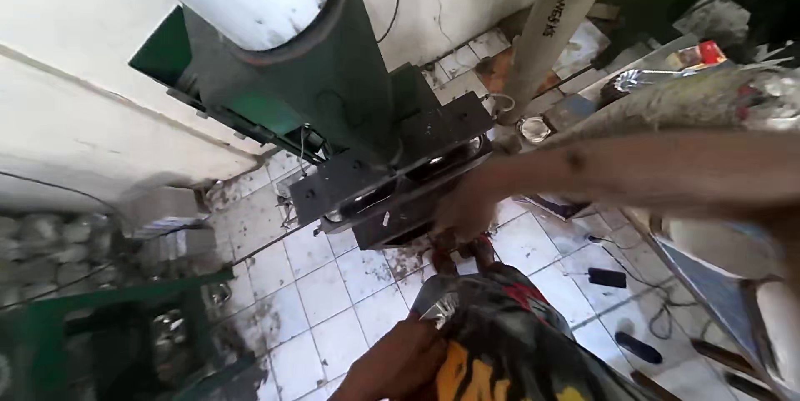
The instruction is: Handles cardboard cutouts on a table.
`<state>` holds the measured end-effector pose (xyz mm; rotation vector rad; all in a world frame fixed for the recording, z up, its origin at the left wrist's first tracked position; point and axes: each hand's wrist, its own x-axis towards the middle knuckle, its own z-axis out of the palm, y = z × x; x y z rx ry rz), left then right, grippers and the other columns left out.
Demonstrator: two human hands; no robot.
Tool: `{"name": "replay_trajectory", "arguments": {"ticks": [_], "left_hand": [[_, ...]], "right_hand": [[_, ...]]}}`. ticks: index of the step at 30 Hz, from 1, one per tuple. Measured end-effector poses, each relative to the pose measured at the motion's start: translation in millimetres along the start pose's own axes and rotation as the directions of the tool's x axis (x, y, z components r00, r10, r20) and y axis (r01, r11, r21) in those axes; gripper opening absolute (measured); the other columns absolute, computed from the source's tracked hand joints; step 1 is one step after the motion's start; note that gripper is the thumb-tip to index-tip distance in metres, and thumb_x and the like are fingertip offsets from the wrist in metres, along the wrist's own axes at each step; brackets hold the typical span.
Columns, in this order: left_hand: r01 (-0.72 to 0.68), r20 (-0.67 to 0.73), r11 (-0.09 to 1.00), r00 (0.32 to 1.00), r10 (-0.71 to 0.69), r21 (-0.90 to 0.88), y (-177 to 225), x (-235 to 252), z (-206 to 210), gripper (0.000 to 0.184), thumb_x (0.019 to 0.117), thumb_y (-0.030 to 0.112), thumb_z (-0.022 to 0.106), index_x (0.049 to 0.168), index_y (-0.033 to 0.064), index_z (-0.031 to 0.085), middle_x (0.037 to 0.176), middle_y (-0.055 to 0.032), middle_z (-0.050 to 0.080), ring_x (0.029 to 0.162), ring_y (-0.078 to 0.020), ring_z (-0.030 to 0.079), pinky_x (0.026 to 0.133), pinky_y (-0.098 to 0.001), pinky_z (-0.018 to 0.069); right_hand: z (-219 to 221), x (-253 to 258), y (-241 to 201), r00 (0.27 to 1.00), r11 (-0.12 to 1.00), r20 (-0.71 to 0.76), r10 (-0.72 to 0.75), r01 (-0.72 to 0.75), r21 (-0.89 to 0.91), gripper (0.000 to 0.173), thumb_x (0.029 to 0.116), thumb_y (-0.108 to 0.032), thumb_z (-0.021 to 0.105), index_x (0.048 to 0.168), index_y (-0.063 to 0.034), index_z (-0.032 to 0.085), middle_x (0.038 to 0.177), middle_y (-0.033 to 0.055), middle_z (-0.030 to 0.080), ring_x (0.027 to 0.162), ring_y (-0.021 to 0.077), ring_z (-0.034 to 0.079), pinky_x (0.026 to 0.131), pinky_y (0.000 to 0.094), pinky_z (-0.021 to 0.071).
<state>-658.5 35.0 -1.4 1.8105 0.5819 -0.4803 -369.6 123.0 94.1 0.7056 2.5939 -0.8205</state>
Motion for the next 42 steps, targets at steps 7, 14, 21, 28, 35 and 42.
{"name": "replay_trajectory", "arguments": {"ticks": [7,14,21,28,35,42], "left_hand": [[-0.194,0.327,0.877,0.875,0.358,-0.440,-7.6,92.8,19.3,0.030,0.0964,0.033,0.062,0.093,0.0044,0.068,0.089,0.0030,0.063,0.078,-0.0005,0.057,0.072,-0.0222,0.0507],[-0.084,0.039,0.996,0.996,0.082,0.027,126.3,233.4,5.8,0.049,0.1008,0.013,0.056,0.148,0.0018,0.046,0.124,-0.0157,0.065,0.105,-0.0199,0.067,0.093,-0.0410,0.0570],[-0.291,0.201,0.651,0.957,0.210,0.702,250.1,474.9,23.3,0.033,0.1062,0.026,0.053,0.109,-0.0020,0.069,0.109,-0.0236,0.065,0.096,-0.0360,0.067,0.087,-0.0553,0.0554],[-0.388,0.346,0.468,0.921,0.178,0.794,254.5,565.0,20.4,0.045,0.0988,0.039,0.066,0.118,-0.0011,0.067,0.125,-0.0232,0.061,0.113,-0.0369,0.064,0.098,-0.0551,0.0533],[-0.443,0.391,0.642,0.890,0.234,0.625,249.9,577.5,17.8,0.033,0.1002,0.010,0.060,0.131,-0.0027,0.062,0.116,-0.0265,0.067,0.105,-0.0380,0.067,0.094,-0.0569,0.0521],[-0.465,0.447,0.626,0.872,0.201,0.625,275.1,559.2,15.5,0.062,0.0969,0.013,0.064,0.153,0.0000,0.040,0.144,-0.0290,0.053,0.135,-0.0406,0.053,0.113,-0.0564,0.0416]], "right_hand": [[40.9,-197.4,94.6,0.490,0.566,-0.326,0.809,-0.494,0.660,0.049,0.1013,-0.039,0.063,0.136,-0.0039,0.058,0.119,0.0210,0.066,0.107,0.0343,0.066,0.092,0.0599,0.0517],[316.9,-223.0,-50.7,0.502,0.413,-0.184,0.845,-0.396,0.820,0.086,0.0846,-0.046,0.081,0.152,-0.0061,0.046,0.148,0.0239,0.052,0.135,0.0440,0.050,0.109,0.0667,0.0406],[580.9,-155.7,-93.5,0.096,-0.233,0.309,0.946,-0.459,0.857,0.093,0.0842,-0.061,0.072,0.157,-0.0131,0.040,0.160,0.0157,0.042,0.147,0.0355,0.040,0.121,0.0609,0.0258],[620.3,-156.0,-72.9,0.102,-0.254,0.321,0.941,-0.412,0.875,0.090,0.0779,-0.066,0.073,0.148,-0.0132,0.051,0.147,0.0151,0.055,0.134,0.0374,0.052,0.108,0.0614,0.0430],[583.3,-161.0,-87.4,0.057,-0.299,0.335,0.941,-0.326,0.897,0.084,0.0793,-0.062,0.076,0.147,-0.0163,0.053,0.147,0.0154,0.055,0.132,0.0415,0.053,0.106,0.0661,0.0430],[508.8,-200.2,-109.3,-0.509,-0.043,0.028,0.860,-0.016,0.999,0.043,0.0998,-0.037,0.065,0.125,-0.0028,0.070,0.124,0.0191,0.069,0.120,0.0322,0.065,0.108,0.0484,0.0492]]}}
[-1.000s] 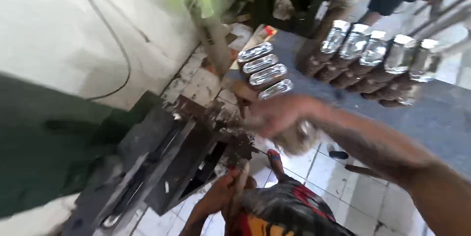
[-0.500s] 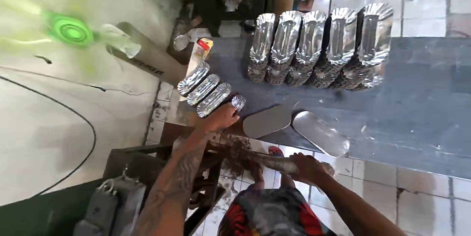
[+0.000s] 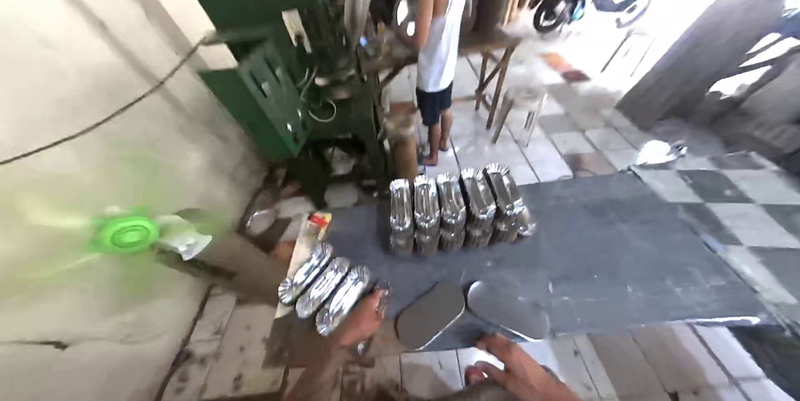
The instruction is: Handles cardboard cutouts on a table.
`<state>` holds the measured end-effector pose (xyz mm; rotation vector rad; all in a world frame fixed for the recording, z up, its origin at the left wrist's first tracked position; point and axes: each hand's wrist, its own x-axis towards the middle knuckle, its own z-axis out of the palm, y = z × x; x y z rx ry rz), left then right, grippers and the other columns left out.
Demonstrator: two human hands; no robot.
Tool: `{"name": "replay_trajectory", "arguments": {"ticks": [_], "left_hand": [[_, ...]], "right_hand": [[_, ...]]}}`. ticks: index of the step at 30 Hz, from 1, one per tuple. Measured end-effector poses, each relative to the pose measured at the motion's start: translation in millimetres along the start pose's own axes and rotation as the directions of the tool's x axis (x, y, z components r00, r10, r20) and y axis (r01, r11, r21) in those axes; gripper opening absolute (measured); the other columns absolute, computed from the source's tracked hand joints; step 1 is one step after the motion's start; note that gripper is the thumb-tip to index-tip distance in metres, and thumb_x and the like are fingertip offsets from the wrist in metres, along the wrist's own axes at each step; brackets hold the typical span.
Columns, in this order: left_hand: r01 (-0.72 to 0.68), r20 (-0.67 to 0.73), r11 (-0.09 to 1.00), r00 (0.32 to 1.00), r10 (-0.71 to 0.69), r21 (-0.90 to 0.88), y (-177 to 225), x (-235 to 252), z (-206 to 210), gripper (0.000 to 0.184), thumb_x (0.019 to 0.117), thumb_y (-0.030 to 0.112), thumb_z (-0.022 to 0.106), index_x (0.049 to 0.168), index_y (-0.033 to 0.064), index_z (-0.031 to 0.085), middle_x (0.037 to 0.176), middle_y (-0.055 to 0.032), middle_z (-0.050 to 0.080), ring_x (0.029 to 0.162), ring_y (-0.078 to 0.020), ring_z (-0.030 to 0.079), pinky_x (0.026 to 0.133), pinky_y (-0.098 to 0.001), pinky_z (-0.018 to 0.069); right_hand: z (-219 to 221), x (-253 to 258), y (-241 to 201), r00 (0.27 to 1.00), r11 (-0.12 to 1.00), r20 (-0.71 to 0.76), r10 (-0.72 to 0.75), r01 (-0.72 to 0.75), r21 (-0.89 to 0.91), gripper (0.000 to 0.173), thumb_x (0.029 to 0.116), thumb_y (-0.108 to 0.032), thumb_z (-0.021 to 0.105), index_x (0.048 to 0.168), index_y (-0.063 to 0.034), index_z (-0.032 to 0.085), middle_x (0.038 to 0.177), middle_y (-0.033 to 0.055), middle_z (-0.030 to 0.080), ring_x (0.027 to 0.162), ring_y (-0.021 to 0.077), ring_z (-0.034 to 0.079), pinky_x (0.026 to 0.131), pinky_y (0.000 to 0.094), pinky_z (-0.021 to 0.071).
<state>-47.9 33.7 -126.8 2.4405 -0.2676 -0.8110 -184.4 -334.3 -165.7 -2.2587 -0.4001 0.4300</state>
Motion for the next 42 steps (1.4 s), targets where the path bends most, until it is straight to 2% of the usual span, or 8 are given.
{"name": "replay_trajectory", "arguments": {"ticks": [2,6,14,18,22,33,39,42], "left_hand": [[-0.036,0.034,0.999,0.999,0.036,0.017,1.1,-1.4,-1.9,0.068,0.0958,0.005,0.061,0.157,0.0004,0.033,0.146,-0.0304,0.050,0.135,-0.0419,0.052,0.113,-0.0577,0.0417],[0.006,0.085,0.996,0.996,-0.013,0.092,2.8,8.4,-2.6,0.080,0.0959,0.009,0.063,0.162,0.0042,0.018,0.144,-0.0312,0.051,0.133,-0.0435,0.054,0.110,-0.0597,0.0436],[0.023,-0.152,0.997,0.988,-0.013,0.068,96.9,-3.6,28.5,0.045,0.1051,0.030,0.054,0.136,-0.0029,0.059,0.130,-0.0285,0.060,0.121,-0.0411,0.061,0.103,-0.0580,0.0480],[0.061,0.024,0.993,0.998,-0.064,0.106,123.1,45.0,81.9,0.054,0.0926,0.044,0.073,0.130,0.0066,0.062,0.118,-0.0192,0.067,0.110,-0.0371,0.065,0.095,-0.0616,0.0522],[-0.135,0.231,0.981,0.959,0.165,-0.142,95.7,65.5,74.2,0.038,0.0912,0.025,0.078,0.123,0.0075,0.067,0.106,-0.0114,0.072,0.095,-0.0243,0.071,0.089,-0.0491,0.0583],[-0.086,0.400,0.978,0.903,0.158,-0.191,99.8,71.1,52.2,0.035,0.0988,0.023,0.069,0.125,0.0002,0.068,0.111,-0.0183,0.072,0.099,-0.0268,0.069,0.094,-0.0491,0.0546],[-0.145,0.191,0.961,0.962,0.193,-0.237,93.0,34.7,65.9,0.056,0.0935,0.014,0.073,0.145,0.0144,0.051,0.111,-0.0209,0.068,0.080,-0.0311,0.067,0.070,-0.0479,0.0580],[-0.170,0.014,0.984,0.985,0.171,-0.057,116.0,1.5,61.5,0.058,0.1008,0.019,0.059,0.155,0.0202,0.038,0.122,-0.0240,0.066,0.100,-0.0425,0.069,0.083,-0.0631,0.0560]], "right_hand": [[-28.3,21.1,-5.4,0.958,0.957,-0.227,-0.175,0.111,-0.268,0.048,0.0989,-0.045,0.063,0.121,-0.0040,0.072,0.122,0.0162,0.071,0.120,0.0321,0.066,0.108,0.0484,0.0500],[-59.9,60.4,37.7,0.997,0.897,0.010,-0.074,0.071,-0.437,0.070,0.0962,-0.060,0.059,0.135,-0.0022,0.063,0.135,0.0168,0.066,0.135,0.0323,0.055,0.127,0.0519,0.0189],[-80.7,65.8,61.6,0.983,0.986,0.114,-0.146,0.155,-0.069,0.049,0.1099,-0.037,0.042,0.130,0.0007,0.067,0.133,0.0168,0.067,0.135,0.0293,0.056,0.128,0.0487,0.0208],[-75.0,64.4,72.8,0.972,0.974,0.085,-0.219,0.223,-0.048,0.046,0.1091,-0.036,0.044,0.124,-0.0023,0.071,0.128,0.0111,0.071,0.130,0.0220,0.061,0.128,0.0459,0.0227],[-74.2,63.6,74.7,0.968,0.970,0.081,-0.236,0.239,-0.038,0.045,0.1092,-0.036,0.043,0.124,-0.0042,0.071,0.125,0.0088,0.072,0.128,0.0200,0.062,0.127,0.0463,0.0246],[-59.8,58.1,72.7,0.944,0.948,-0.099,-0.314,0.307,-0.081,0.025,0.0963,-0.025,0.068,0.101,-0.0015,0.076,0.103,0.0101,0.076,0.109,0.0235,0.070,0.123,0.0474,0.0338],[-58.6,48.0,51.5,0.954,0.908,-0.092,-0.284,0.237,-0.346,0.027,0.0871,-0.016,0.068,0.110,-0.0036,0.075,0.111,0.0123,0.074,0.115,0.0310,0.067,0.117,0.0534,0.0387],[-76.5,31.6,-0.8,0.941,0.928,-0.239,-0.242,0.152,-0.341,0.030,0.0932,-0.007,0.058,0.119,0.0017,0.069,0.124,0.0188,0.068,0.117,0.0362,0.064,0.102,0.0508,0.0517]]}}
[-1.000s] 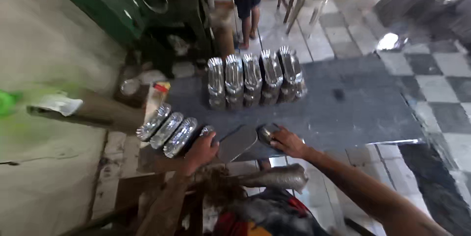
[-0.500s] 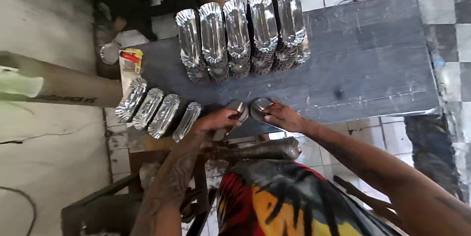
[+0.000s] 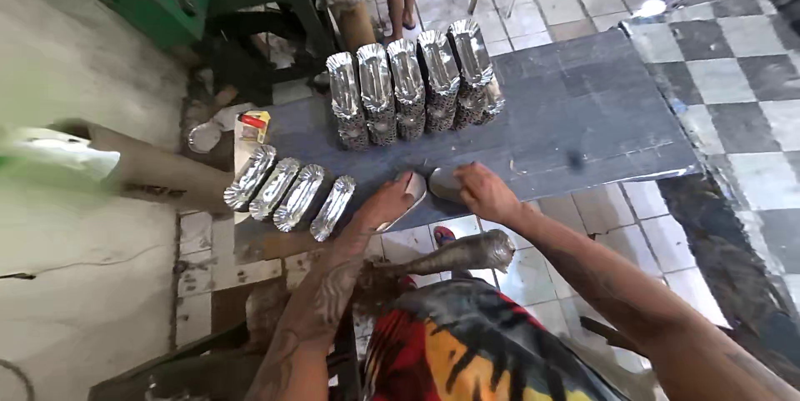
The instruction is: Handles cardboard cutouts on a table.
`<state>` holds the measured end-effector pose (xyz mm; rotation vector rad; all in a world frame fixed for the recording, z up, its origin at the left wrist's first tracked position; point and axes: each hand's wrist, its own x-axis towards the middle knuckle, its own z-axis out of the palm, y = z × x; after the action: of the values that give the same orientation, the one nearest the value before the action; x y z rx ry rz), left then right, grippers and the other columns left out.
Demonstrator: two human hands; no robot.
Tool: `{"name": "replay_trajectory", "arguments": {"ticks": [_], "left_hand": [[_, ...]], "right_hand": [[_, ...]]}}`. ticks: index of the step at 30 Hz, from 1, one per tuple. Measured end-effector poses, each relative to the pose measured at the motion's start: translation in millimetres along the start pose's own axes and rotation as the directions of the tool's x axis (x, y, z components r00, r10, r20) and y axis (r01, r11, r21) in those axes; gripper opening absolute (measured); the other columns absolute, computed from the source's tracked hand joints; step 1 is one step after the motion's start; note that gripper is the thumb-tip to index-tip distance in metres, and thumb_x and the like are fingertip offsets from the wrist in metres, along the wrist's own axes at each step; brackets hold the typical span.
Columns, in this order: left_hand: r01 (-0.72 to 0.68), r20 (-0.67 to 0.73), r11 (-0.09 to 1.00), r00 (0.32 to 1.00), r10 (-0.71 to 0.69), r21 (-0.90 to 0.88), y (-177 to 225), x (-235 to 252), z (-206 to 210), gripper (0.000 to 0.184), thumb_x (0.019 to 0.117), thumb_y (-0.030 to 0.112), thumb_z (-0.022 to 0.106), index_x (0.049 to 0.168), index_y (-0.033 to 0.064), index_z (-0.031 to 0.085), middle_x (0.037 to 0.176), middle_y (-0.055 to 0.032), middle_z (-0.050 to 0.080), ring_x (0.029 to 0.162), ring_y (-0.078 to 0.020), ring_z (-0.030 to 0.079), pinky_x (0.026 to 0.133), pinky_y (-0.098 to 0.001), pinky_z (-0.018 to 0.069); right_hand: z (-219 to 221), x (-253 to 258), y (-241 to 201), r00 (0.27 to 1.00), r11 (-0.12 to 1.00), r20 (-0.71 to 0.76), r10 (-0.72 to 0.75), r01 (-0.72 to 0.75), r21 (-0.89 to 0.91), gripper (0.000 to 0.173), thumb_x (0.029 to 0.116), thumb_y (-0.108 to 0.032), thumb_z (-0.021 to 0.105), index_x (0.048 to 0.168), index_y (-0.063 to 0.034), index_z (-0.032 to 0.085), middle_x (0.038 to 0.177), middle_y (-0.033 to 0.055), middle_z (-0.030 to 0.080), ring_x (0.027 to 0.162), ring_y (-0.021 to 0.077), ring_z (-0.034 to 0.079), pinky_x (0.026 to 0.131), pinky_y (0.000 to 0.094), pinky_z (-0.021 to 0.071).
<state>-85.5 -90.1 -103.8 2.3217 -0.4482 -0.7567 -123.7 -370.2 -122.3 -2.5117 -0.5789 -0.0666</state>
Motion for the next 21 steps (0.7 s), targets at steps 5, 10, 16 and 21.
{"name": "replay_trajectory", "arguments": {"ticks": [5,10,16,21], "left_hand": [[-0.127,-0.326,0.740,0.936,-0.130,-0.661,36.7,-81.9,7.2,0.035,0.0918,0.009,0.043,0.120,0.0101,0.063,0.103,-0.0054,0.070,0.088,-0.0140,0.069,0.074,-0.0382,0.0591],[-0.074,-0.142,0.176,0.900,-0.411,-0.982,32.2,-104.3,52.2,0.018,0.0901,0.008,0.044,0.102,0.0107,0.057,0.091,-0.0045,0.067,0.081,-0.0163,0.068,0.070,-0.0383,0.0584],[-0.549,-0.545,-0.306,0.832,-0.108,-0.778,47.6,-99.3,97.9,0.021,0.0908,0.018,0.058,0.080,0.0180,0.076,0.080,0.0028,0.075,0.075,-0.0039,0.071,0.070,-0.0234,0.0595],[0.034,-0.098,0.456,0.960,-0.264,-0.889,20.8,-62.6,149.6,0.023,0.1035,0.008,0.043,0.113,-0.0005,0.062,0.099,-0.0056,0.065,0.091,-0.0090,0.062,0.085,-0.0275,0.0537]], "right_hand": [[-3.1,-23.3,-81.8,0.905,0.561,0.091,0.416,-0.335,0.757,0.035,0.1070,-0.012,0.040,0.137,-0.0046,0.056,0.115,0.0098,0.069,0.095,0.0175,0.069,0.083,0.0390,0.0602],[16.2,-27.8,-153.2,0.813,0.005,0.351,0.464,-0.399,0.917,0.030,0.1058,-0.012,0.038,0.129,-0.0068,0.057,0.095,0.0083,0.071,0.082,0.0179,0.071,0.074,0.0392,0.0621],[0.7,-32.0,-128.9,0.920,-0.310,0.371,-0.124,-0.391,0.867,0.024,0.0971,0.000,0.056,0.116,-0.0085,0.068,0.106,0.0078,0.075,0.097,0.0166,0.072,0.089,0.0397,0.0602],[9.7,-88.0,-40.9,0.892,0.599,0.445,0.084,-0.402,0.693,0.029,0.0967,-0.005,0.056,0.123,0.0056,0.064,0.108,0.0138,0.072,0.096,0.0180,0.069,0.088,0.0371,0.0582]]}}
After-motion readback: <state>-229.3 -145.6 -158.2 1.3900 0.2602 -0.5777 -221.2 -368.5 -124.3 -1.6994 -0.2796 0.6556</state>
